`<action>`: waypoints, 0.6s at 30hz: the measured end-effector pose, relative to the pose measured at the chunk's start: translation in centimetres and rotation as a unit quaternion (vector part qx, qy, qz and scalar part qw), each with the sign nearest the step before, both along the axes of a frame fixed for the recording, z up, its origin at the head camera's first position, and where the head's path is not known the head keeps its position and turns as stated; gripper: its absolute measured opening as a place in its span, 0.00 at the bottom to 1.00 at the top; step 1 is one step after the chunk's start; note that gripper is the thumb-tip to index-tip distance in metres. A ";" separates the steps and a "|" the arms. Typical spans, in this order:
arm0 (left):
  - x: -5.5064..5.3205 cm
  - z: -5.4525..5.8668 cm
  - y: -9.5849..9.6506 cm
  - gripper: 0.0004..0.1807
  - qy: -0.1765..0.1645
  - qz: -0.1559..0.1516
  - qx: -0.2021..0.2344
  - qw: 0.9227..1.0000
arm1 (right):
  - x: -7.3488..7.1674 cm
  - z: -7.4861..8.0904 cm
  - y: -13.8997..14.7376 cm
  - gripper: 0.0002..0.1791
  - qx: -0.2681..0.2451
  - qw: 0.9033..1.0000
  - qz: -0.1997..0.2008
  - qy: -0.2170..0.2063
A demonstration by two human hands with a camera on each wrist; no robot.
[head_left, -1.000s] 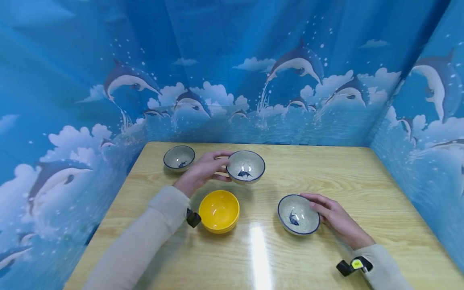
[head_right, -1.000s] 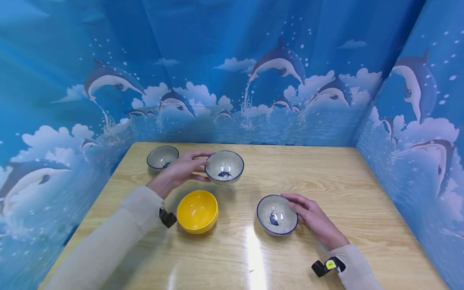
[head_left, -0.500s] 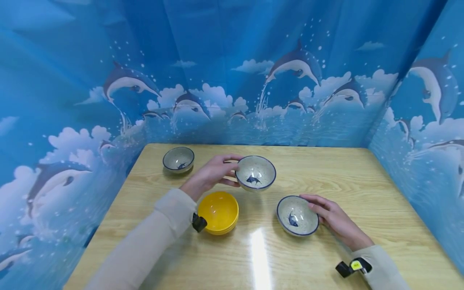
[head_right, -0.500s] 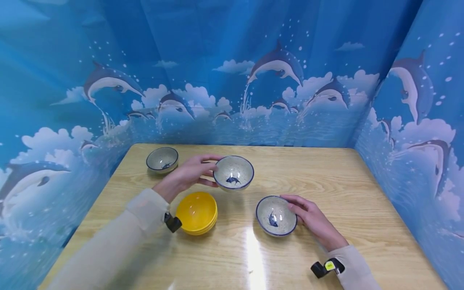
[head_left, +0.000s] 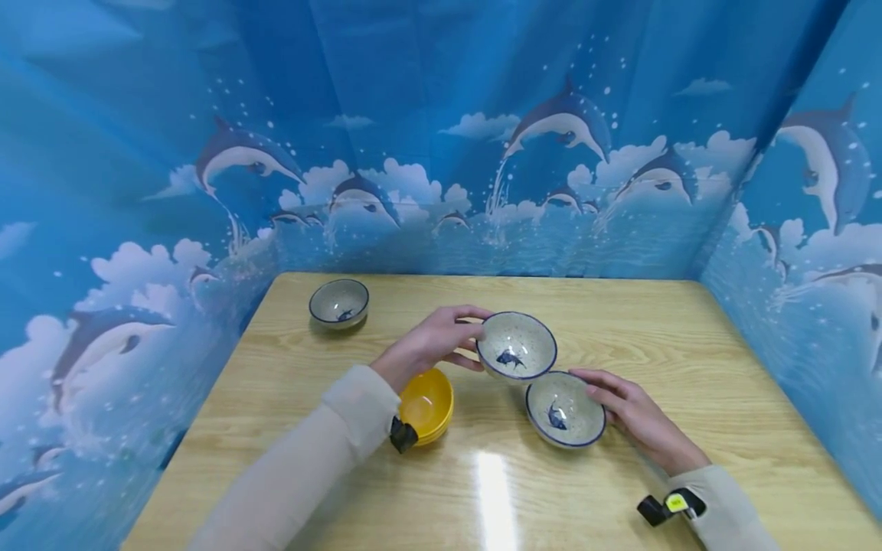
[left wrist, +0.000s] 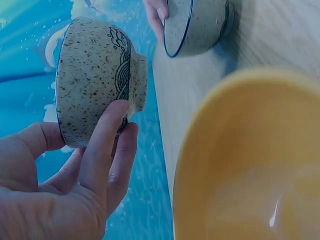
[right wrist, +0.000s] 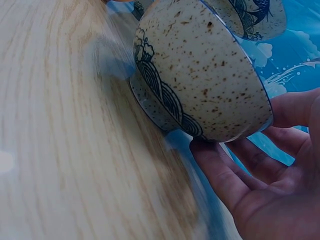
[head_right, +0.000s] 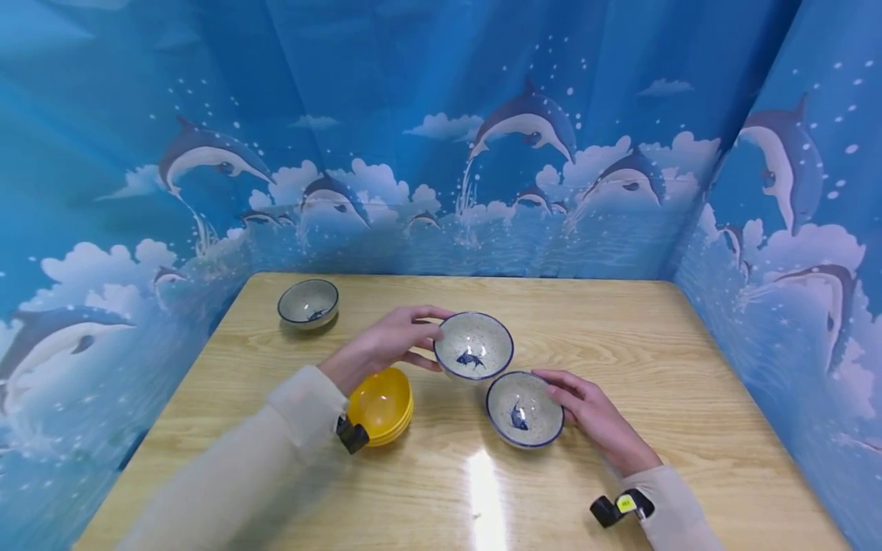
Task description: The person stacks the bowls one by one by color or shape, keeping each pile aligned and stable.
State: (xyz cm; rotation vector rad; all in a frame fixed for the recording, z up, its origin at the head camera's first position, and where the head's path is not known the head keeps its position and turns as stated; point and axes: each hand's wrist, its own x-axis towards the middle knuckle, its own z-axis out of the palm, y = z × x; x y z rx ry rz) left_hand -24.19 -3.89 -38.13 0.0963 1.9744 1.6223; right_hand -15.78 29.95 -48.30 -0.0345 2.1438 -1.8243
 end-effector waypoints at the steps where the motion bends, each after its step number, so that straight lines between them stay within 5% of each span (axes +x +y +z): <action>1: 0.1 -0.1 0.2 0.25 -0.001 -0.002 0.002 1.000 | 0.0 0.0 0.0 0.32 0.002 1.000 -0.001 -0.002; 18: 1.3 -1.3 2.9 0.26 -0.011 -0.029 0.027 0.999 | -0.2 -0.6 0.1 0.25 0.020 0.999 -0.021 0.022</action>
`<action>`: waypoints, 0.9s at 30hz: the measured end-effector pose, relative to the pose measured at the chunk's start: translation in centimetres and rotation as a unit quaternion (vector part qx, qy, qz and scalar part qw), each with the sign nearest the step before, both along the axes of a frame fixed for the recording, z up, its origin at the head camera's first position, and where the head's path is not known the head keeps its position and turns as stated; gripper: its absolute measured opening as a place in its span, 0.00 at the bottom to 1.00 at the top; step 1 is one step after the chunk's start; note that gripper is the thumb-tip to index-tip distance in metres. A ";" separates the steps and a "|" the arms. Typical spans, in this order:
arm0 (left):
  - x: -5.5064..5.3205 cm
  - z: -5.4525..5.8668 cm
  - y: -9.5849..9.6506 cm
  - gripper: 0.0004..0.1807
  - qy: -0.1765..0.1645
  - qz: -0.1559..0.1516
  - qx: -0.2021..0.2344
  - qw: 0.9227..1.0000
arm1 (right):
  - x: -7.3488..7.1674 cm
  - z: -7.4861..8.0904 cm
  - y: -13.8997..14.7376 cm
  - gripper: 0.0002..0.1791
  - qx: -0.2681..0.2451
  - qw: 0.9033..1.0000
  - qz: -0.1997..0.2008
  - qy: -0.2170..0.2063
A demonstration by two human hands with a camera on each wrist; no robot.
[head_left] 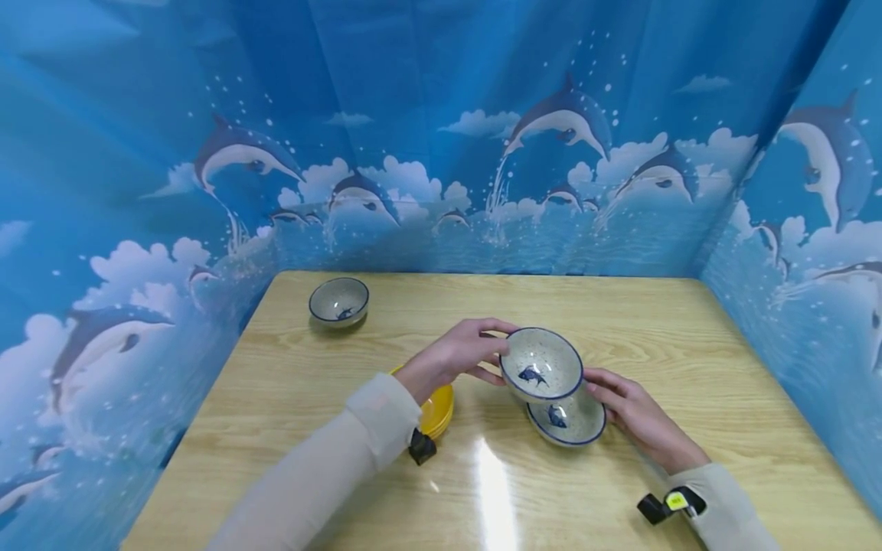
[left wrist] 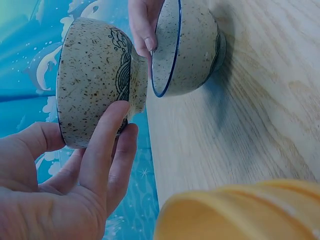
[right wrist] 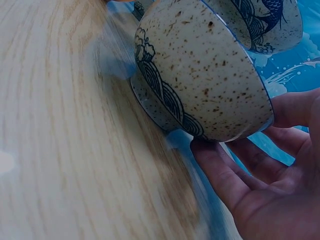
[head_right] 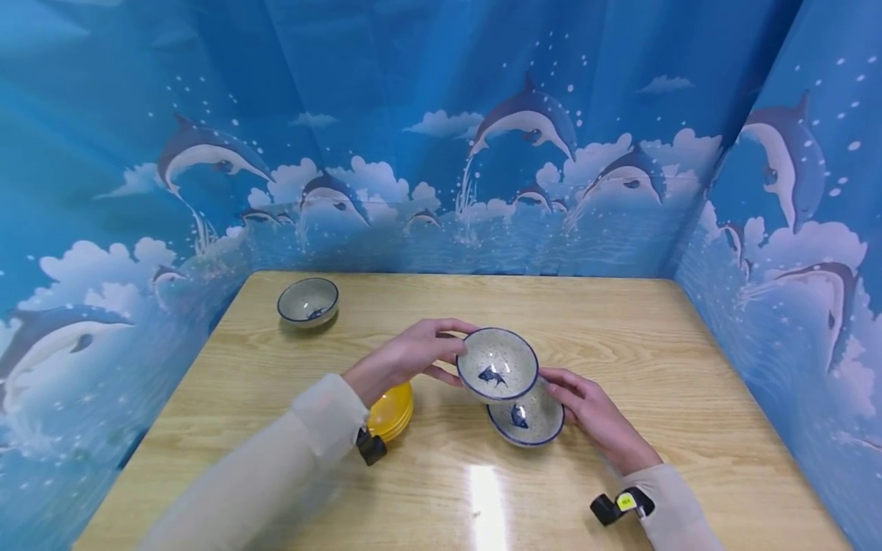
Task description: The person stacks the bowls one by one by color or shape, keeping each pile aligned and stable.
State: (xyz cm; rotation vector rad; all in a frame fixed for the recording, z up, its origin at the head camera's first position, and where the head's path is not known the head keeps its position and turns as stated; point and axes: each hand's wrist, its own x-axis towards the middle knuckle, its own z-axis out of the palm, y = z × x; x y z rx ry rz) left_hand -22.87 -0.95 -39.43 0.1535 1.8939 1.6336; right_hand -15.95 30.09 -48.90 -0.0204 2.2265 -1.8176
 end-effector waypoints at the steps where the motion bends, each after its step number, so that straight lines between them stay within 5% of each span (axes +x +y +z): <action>1: 0.0 -0.1 0.1 0.26 0.000 0.000 -0.001 1.000 | 0.0 0.0 0.0 0.23 -0.003 1.000 0.000 -0.001; 27: 1.0 -1.2 2.3 0.28 -0.009 -0.025 0.002 1.000 | 0.1 -0.5 0.2 0.30 -0.032 0.999 0.021 0.004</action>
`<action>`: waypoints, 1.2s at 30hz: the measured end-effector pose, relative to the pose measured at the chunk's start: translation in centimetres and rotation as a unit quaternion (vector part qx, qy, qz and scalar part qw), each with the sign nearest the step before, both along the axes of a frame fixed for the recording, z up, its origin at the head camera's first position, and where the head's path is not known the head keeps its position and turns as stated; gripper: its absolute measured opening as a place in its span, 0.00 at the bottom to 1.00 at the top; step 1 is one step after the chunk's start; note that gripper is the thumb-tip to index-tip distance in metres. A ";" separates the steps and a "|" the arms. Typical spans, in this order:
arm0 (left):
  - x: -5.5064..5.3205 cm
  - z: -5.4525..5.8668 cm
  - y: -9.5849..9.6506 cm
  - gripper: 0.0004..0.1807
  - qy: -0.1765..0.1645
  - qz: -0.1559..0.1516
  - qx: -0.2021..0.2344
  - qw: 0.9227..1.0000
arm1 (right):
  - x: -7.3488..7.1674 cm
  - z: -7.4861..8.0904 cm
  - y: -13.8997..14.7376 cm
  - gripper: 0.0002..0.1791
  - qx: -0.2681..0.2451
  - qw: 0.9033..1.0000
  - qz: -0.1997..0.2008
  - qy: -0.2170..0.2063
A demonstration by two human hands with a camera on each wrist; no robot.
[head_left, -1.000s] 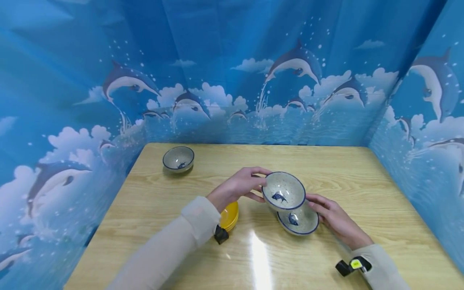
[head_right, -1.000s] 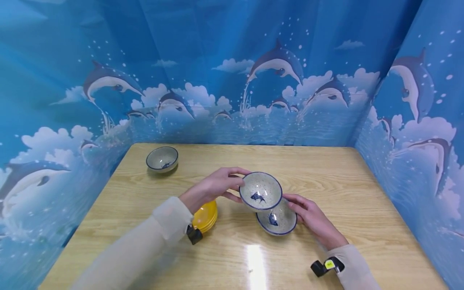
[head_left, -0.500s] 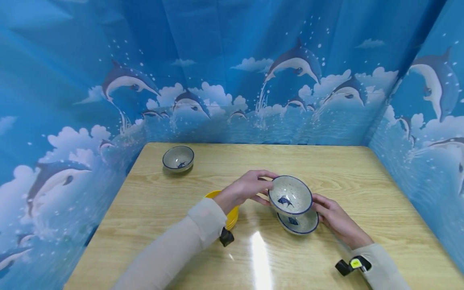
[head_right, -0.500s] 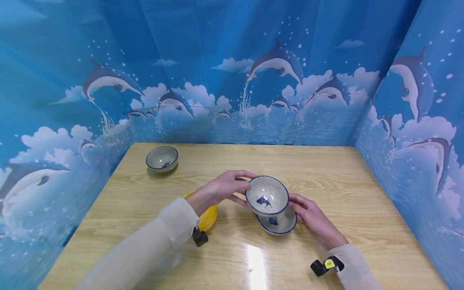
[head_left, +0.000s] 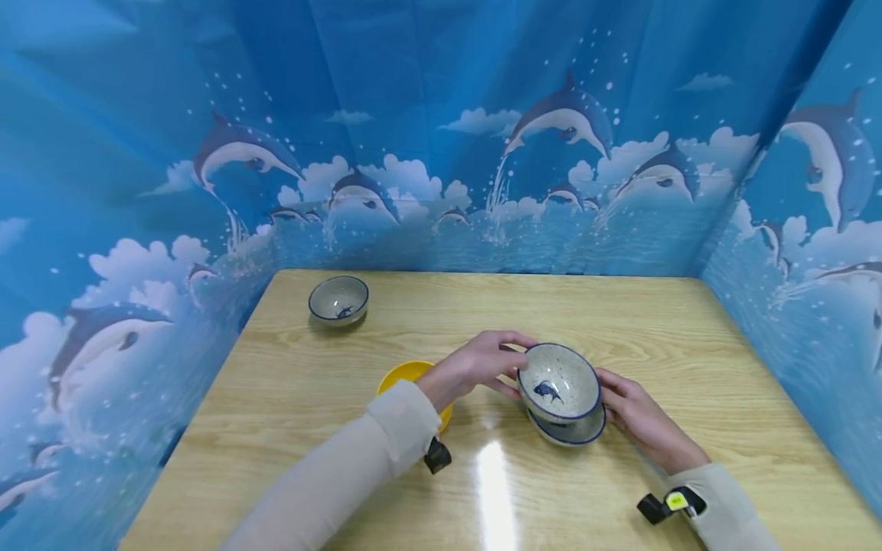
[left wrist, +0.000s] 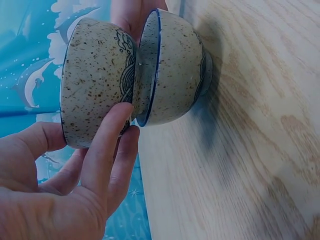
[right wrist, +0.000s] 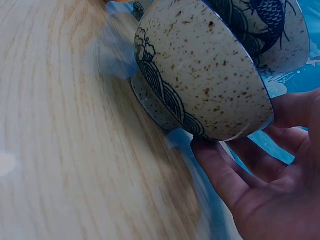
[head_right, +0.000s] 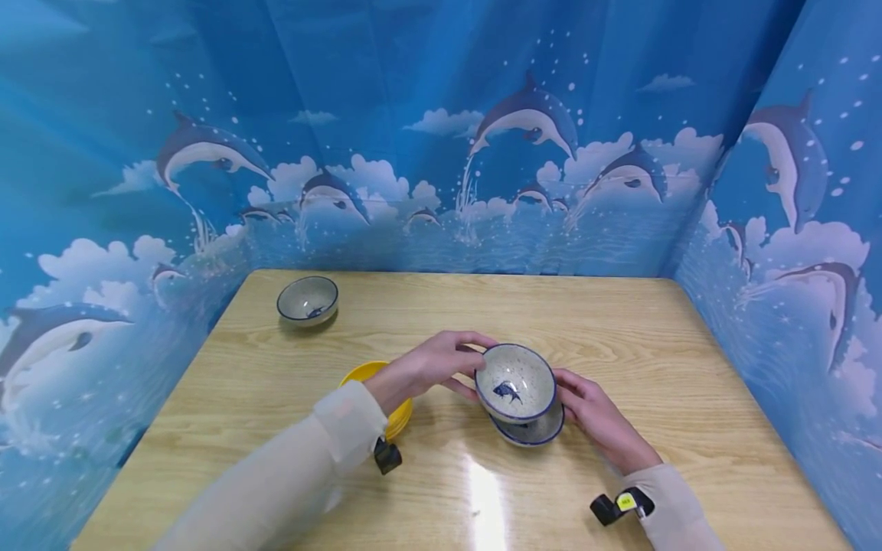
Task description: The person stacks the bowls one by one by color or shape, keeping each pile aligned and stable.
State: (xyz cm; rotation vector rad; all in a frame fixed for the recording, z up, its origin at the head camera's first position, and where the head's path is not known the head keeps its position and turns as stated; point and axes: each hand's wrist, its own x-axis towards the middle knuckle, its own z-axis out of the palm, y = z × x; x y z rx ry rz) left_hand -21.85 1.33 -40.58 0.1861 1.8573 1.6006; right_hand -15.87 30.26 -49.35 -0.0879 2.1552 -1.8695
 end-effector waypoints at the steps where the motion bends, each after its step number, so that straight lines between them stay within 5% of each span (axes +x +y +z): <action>1: 0.0 0.0 0.1 0.28 -0.001 0.001 0.000 1.000 | 0.0 0.0 0.0 0.31 0.001 1.000 -0.001 -0.002; 19: 0.4 -0.8 0.6 0.27 0.009 -0.010 -0.024 1.000 | 0.0 0.4 0.1 0.30 -0.005 1.000 -0.001 -0.022; 28: 1.6 -0.4 2.0 0.21 0.078 0.017 -0.090 0.993 | 0.3 0.4 0.0 0.32 -0.005 0.999 -0.008 -0.039; 36: 1.9 -0.5 2.2 0.21 0.083 0.021 -0.092 0.992 | 0.3 0.6 -0.1 0.33 -0.002 0.999 -0.008 -0.044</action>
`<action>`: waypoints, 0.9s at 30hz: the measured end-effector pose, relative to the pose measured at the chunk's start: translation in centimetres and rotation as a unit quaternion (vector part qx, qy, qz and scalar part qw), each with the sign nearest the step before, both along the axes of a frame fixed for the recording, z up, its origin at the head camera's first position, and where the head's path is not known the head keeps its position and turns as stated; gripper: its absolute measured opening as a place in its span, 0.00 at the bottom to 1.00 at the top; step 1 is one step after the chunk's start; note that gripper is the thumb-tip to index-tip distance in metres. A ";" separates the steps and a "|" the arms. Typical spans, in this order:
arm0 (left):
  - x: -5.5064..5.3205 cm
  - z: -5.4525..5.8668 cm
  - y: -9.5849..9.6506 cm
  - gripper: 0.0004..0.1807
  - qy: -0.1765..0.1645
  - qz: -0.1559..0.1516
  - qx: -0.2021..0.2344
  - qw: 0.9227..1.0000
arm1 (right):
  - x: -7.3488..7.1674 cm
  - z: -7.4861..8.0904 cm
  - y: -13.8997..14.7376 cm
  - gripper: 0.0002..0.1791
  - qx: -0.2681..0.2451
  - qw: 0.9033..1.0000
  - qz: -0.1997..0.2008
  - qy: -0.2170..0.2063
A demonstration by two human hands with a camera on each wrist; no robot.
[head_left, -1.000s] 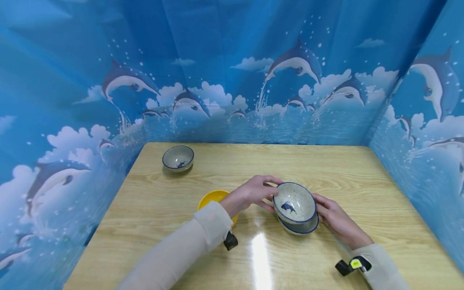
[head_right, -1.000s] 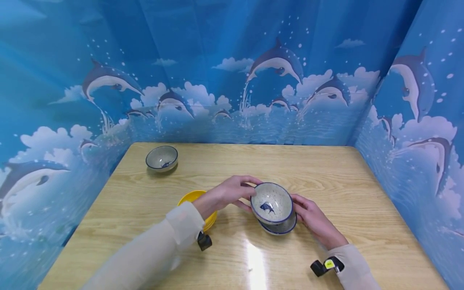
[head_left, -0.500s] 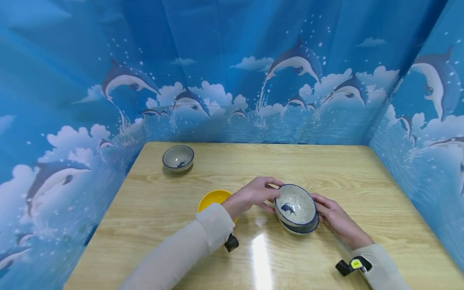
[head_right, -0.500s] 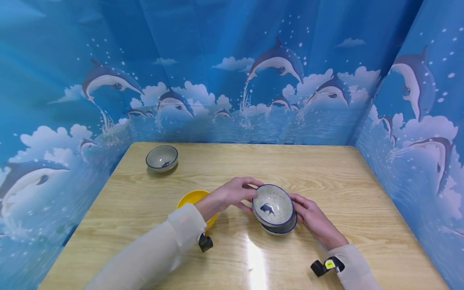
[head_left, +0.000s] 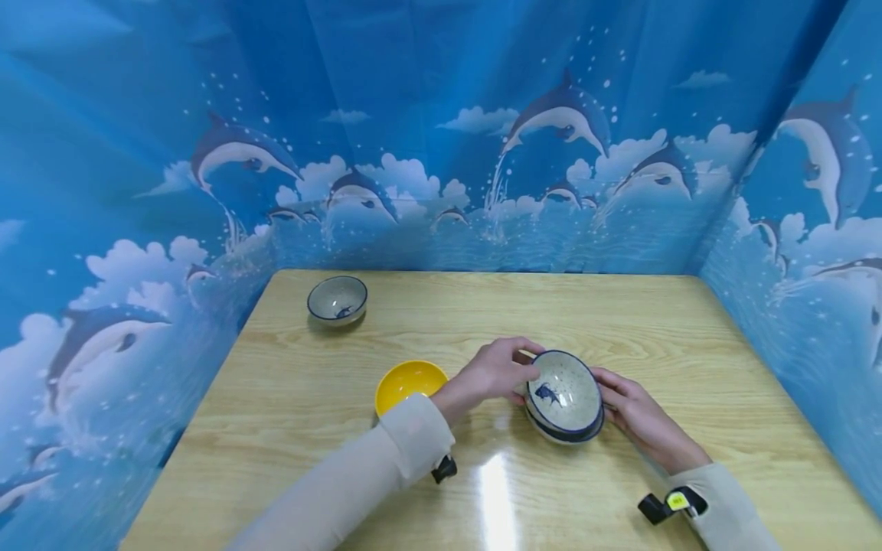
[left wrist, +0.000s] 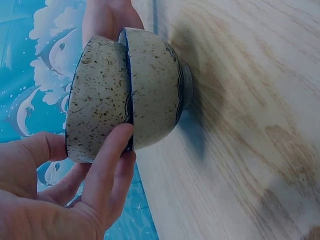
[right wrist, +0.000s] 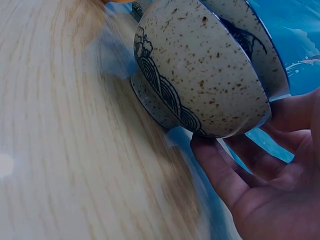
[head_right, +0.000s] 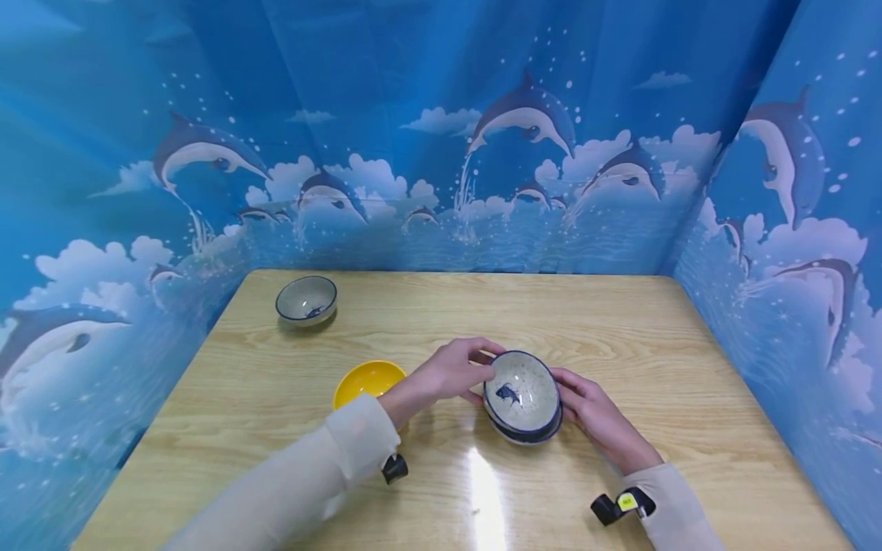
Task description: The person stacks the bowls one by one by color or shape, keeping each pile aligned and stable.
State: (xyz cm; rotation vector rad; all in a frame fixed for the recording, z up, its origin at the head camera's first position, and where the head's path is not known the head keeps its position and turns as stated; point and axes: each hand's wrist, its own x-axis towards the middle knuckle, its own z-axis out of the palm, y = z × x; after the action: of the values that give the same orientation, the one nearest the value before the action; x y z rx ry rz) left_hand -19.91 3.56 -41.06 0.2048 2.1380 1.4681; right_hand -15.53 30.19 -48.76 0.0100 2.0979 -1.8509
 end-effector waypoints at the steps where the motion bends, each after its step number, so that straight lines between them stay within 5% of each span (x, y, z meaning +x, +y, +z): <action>1: 0.1 0.0 0.1 0.21 0.001 0.000 -0.002 1.000 | 0.0 0.0 0.0 0.33 -0.001 1.000 0.000 0.000; 27: 0.7 -0.7 1.0 0.24 0.040 -0.005 -0.062 0.997 | 0.1 -0.2 0.3 0.32 -0.021 1.000 0.003 0.011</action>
State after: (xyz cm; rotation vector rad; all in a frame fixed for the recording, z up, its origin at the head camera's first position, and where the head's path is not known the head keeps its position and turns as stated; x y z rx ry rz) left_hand -19.17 4.55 -41.73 0.2333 2.2796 1.3367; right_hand -15.45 30.51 -48.99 -0.0268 2.0704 -1.8982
